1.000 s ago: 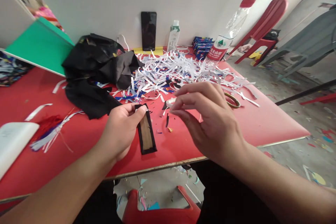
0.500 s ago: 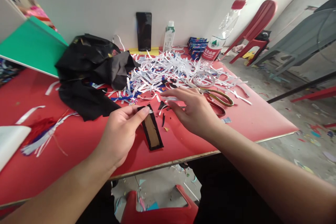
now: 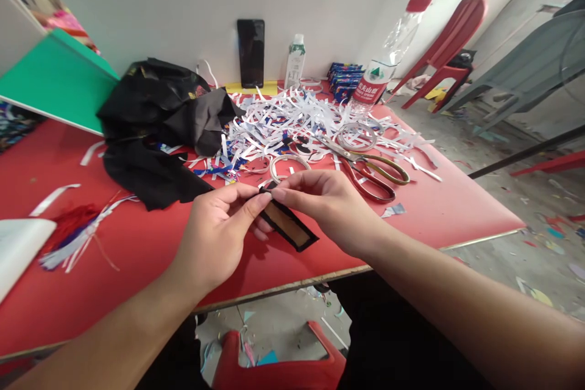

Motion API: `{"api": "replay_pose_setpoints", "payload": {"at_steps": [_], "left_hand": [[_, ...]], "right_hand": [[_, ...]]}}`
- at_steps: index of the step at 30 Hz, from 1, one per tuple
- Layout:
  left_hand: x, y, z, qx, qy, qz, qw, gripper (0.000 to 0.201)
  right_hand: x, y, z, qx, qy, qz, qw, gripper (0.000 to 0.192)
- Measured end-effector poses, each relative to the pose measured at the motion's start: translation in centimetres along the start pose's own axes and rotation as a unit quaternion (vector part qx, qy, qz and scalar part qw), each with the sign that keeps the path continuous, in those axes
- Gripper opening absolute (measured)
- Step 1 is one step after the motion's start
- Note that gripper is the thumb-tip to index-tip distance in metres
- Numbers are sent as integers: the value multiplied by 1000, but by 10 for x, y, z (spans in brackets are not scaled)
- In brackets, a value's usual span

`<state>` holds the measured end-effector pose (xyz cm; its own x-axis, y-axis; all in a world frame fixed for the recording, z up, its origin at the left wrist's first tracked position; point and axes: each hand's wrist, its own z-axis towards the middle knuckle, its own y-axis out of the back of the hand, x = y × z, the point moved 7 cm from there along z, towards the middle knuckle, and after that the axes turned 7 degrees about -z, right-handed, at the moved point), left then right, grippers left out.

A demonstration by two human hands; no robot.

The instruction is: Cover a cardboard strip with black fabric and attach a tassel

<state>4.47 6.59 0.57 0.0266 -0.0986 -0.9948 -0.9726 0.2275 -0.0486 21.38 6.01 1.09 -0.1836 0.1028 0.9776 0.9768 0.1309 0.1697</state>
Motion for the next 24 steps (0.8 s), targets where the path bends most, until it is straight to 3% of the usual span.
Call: {"api": "replay_pose_setpoints", "payload": {"at_steps": [3, 5, 7, 9, 12, 14, 16, 17, 19, 22, 24], "left_hand": [[-3, -3, -1, 11, -9, -14, 1000, 21], [-4, -5, -2, 17, -4, -32, 999, 21], [-3, -7, -3, 16, 9, -46, 999, 21], [-4, -8, -3, 13, 15, -51, 999, 19], [-6, -7, -3, 2, 8, -42, 999, 14], [-6, -6, -4, -3, 5, -41, 999, 15], [-7, -5, -5, -7, 4, -39, 999, 18], [-8, -5, -7, -9, 3, -34, 999, 19], [-11, -6, -10, -10, 0, -14, 1000, 20], [-14, -10, -14, 3, -8, 20, 1000, 20], [-12, -10, -13, 8, -4, 25, 1000, 21]], "right_hand": [[-6, -7, -1, 57, -56, 87, 993, 37], [0, -3, -2, 30, -17, 27, 999, 34], [13, 4, -6, -35, 67, -87, 993, 22], [28, 6, -13, -89, 175, -196, 961, 14], [44, -3, -25, -108, 318, -319, 887, 13], [47, -12, -31, -104, 373, -389, 836, 17], [47, -19, -33, -98, 386, -429, 811, 21], [47, -20, -33, -92, 377, -432, 814, 21], [45, -15, -27, -93, 320, -399, 854, 18], [38, 13, -13, -144, 200, -270, 931, 15], [33, 37, -6, -191, 168, -174, 951, 16]]}}
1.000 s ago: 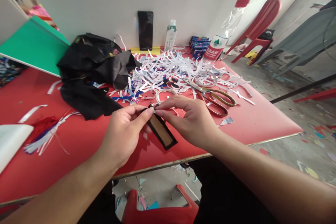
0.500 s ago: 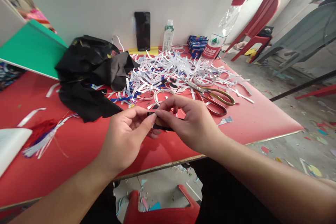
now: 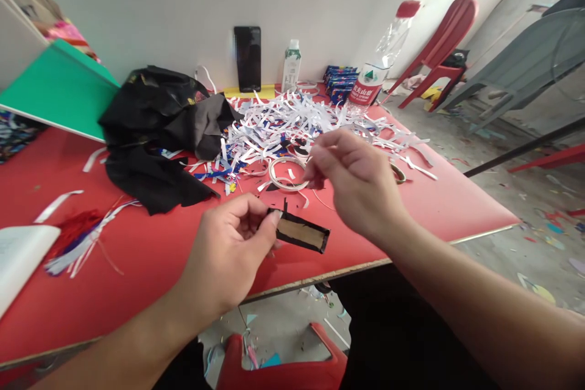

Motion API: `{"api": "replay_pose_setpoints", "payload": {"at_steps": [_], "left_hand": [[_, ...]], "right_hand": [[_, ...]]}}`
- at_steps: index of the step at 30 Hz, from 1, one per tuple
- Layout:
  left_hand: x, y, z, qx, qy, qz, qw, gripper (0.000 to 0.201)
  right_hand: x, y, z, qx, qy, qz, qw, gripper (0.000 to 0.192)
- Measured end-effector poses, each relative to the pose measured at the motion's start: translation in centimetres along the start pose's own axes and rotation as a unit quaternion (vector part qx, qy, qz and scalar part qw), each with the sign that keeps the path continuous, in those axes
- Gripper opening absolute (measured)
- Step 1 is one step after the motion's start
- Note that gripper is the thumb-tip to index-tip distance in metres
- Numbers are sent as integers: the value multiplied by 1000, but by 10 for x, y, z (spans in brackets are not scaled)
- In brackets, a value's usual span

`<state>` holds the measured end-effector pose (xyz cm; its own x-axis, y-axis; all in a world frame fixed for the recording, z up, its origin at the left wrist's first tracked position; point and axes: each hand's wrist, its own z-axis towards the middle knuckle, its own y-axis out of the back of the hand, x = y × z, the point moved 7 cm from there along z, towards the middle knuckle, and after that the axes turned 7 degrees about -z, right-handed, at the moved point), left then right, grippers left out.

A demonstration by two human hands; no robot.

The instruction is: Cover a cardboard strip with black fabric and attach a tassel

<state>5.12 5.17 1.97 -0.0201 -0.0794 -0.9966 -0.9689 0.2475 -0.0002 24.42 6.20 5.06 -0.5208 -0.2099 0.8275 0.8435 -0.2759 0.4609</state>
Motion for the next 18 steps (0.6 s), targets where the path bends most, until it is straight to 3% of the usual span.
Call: {"api": "replay_pose_setpoints", "payload": {"at_steps": [4, 8, 11, 15, 18], "left_hand": [[9, 8, 8, -16, 15, -54, 998, 19], [19, 15, 16, -30, 22, -112, 993, 19], [22, 16, 20, -43, 30, -128, 990, 19], [23, 17, 24, -61, 38, -136, 988, 24], [22, 18, 25, -66, 35, -132, 988, 27]], "right_hand": [[-13, 14, 7, -4, 3, 51, 999, 32], [5, 16, -7, 10, 58, 25, 998, 52], [20, 12, -15, 33, 64, 47, 996, 57], [23, -1, -20, 98, 26, 50, 994, 42], [21, -14, -26, 185, 32, 38, 981, 20]]}}
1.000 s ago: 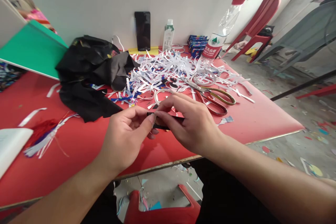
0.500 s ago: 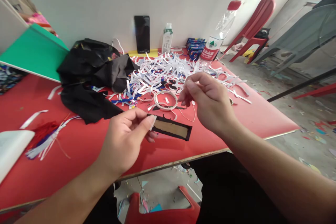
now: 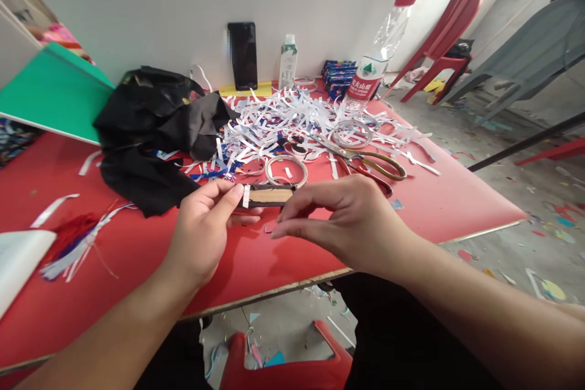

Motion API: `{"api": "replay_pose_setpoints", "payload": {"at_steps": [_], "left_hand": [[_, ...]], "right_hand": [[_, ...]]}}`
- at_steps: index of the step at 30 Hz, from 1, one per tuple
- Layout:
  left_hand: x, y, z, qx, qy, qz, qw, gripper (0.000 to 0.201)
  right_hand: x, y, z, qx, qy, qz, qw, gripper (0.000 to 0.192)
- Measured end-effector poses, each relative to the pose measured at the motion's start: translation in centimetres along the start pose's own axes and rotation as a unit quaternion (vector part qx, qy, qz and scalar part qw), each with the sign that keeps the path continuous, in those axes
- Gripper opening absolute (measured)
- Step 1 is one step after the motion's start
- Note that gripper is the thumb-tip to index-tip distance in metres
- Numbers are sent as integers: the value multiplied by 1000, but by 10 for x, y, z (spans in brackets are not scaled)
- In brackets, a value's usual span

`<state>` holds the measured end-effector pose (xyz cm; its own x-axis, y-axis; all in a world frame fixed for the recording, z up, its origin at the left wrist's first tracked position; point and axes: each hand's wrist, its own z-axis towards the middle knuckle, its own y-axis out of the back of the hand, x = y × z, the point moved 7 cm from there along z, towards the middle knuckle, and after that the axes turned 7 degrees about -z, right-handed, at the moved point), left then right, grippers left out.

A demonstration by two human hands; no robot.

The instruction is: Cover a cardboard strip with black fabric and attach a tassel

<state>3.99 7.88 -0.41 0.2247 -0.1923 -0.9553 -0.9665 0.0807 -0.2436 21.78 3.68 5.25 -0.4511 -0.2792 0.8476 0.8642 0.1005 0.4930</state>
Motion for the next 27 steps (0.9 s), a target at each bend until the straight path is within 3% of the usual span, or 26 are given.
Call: {"api": "replay_pose_setpoints", "payload": {"at_steps": [4, 7, 11, 12, 14, 15, 16, 17, 19, 21, 22, 27], "left_hand": [[-1, 1, 0, -1, -12, -4, 1000, 24], [-1, 3, -1, 0, -24, -12, 1000, 19], [0, 5, -1, 7, -32, -14, 999, 16], [0, 5, -1, 9, -34, -12, 999, 16], [-1, 5, -2, 11, -38, -7, 999, 16], [-1, 5, -2, 12, -37, -4, 999, 16], [-1, 5, -2, 13, -37, -2, 999, 16], [-2, 4, -3, 14, -36, 0, 999, 16], [-3, 1, -7, 24, -34, -7, 999, 17], [-3, -5, -12, 36, -27, -24, 999, 17], [-3, -7, -15, 40, -23, -32, 998, 17], [-1, -12, -28, 19, -13, -66, 998, 16]], "right_hand": [[11, -18, -7, 115, 87, -22, 989, 13], [19, -33, -14, 182, 127, -65, 973, 28], [28, -47, -24, 202, 183, -92, 958, 51], [30, -52, -27, 220, 197, -92, 951, 44], [28, -61, -33, 266, 207, -99, 936, 5], [27, -63, -33, 276, 210, -103, 933, 21], [26, -62, -32, 263, 214, -105, 935, 34], [27, -57, -27, 222, 223, -106, 943, 35], [27, -36, -15, 67, 240, -116, 962, 16], [23, -14, -7, -90, 230, -137, 959, 5], [20, -8, -4, -139, 218, -146, 955, 5], [14, -7, 0, -177, 221, -116, 952, 5]]}}
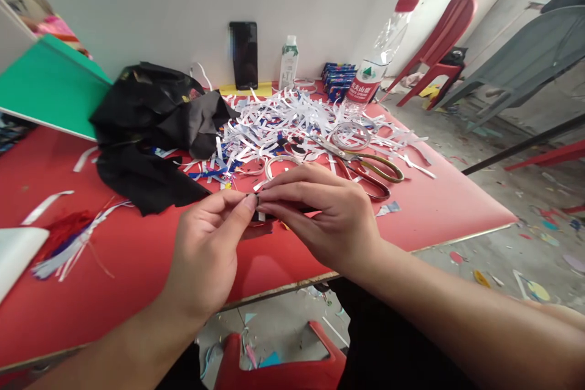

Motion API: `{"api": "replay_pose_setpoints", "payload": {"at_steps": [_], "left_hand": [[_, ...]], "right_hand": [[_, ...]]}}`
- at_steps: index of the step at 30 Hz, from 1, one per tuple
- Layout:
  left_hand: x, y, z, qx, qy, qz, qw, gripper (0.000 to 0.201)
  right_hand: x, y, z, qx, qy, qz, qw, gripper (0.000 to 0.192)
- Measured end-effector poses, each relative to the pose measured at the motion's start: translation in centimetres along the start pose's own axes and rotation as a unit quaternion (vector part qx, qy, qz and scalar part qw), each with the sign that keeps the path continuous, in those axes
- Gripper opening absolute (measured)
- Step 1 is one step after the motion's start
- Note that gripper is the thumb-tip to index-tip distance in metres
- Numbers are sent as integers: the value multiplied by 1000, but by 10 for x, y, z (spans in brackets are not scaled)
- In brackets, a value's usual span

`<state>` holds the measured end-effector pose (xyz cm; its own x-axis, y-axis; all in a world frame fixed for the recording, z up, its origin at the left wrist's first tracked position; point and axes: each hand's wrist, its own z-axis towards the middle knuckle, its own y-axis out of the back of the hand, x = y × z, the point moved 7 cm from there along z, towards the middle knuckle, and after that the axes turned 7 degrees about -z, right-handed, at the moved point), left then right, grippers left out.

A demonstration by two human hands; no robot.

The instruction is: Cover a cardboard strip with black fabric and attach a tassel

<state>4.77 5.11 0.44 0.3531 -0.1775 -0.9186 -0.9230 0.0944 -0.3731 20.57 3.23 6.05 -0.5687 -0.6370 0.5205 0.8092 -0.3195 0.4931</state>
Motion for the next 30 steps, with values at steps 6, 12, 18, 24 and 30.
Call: {"api": "replay_pose_setpoints", "payload": {"at_steps": [6, 12, 18, 24, 30], "left_hand": [[2, -1, -5, -21, 11, -39, 999, 14], [-1, -3, -7, -15, 3, -39, 999, 14], [-2, -4, -8, -3, 0, -46, 999, 14], [-6, -1, -14, -14, -34, 6, 999, 14], [-4, -1, -13, -8, -30, 14, 999, 14]], "right_hand": [[3, 0, -3, -17, -14, 18, 1000, 7], [0, -2, -3, -16, -53, 46, 997, 7], [4, 1, -3, -44, -14, 43, 998, 11], [5, -1, -6, -34, -9, 50, 998, 11], [-1, -7, -8, -7, -65, 58, 996, 9]]}}
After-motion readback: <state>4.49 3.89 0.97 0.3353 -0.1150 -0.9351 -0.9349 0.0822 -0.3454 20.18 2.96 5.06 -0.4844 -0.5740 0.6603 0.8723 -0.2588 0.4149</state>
